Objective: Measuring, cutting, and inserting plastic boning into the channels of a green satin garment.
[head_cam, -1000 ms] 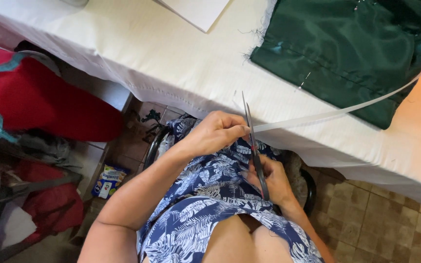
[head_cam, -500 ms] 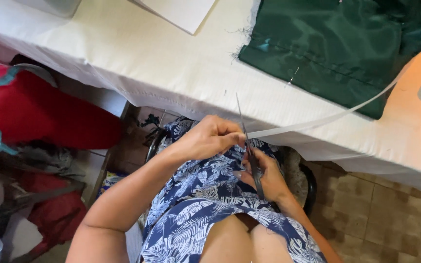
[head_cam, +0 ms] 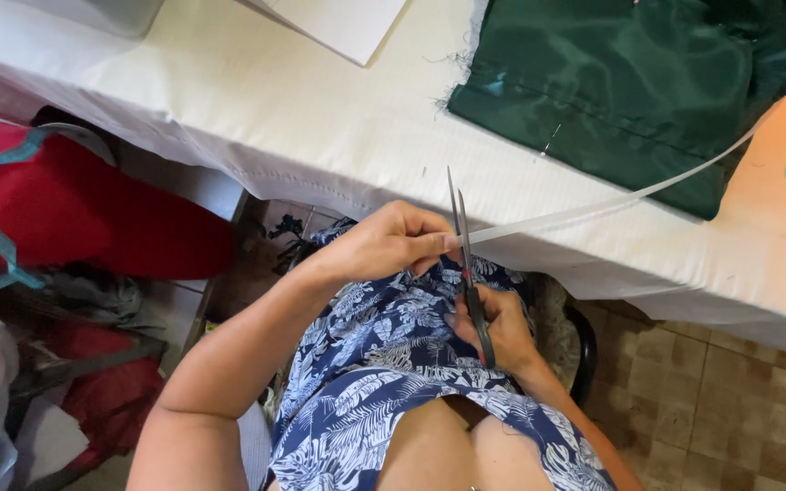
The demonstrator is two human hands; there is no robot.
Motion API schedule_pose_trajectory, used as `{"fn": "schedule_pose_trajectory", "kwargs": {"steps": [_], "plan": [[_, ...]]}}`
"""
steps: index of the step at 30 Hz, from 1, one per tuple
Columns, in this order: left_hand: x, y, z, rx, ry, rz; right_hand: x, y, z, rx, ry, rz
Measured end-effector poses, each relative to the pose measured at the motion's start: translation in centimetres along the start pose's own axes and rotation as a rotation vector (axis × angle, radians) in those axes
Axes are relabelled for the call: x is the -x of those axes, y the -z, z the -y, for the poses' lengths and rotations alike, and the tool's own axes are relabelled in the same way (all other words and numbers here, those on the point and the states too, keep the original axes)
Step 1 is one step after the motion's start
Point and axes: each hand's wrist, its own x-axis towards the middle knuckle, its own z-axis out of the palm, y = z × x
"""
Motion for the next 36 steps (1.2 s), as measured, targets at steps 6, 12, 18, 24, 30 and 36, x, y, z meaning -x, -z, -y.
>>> {"fn": "schedule_pose_trajectory", "kwargs": {"steps": [6, 12, 18, 24, 30, 36], "plan": [[-0.5, 0.0, 1.6, -0.103, -0.014, -0.024, -0.3, -0.7, 2.1, 0.102, 0.002, -0.02], [-0.6, -0.1, 0.3, -0.167, 0.002, 0.014, -0.8, -1.2, 2.9, -0.047, 0.027, 0.004], [-0.2, 0.2, -0.1, -0.093, 0.06, 0.018, -0.5, -0.3, -0.3, -0.042, 0.031, 0.025], [-1.0, 0.3, 0.3, 0.12, 0.105, 0.014, -0.7, -0.8, 0.2, 0.007, 0.08, -0.011], [-1.0, 0.3, 0.0, -0.15, 0.061, 0.01, -1.1, -0.7, 1.9, -0.021, 0.008, 0.004], [-1.6, 0.4, 1.2, -0.346, 0.013, 0.029, -0.8, -1.8, 2.6, -0.056, 0.015, 0.022]]}}
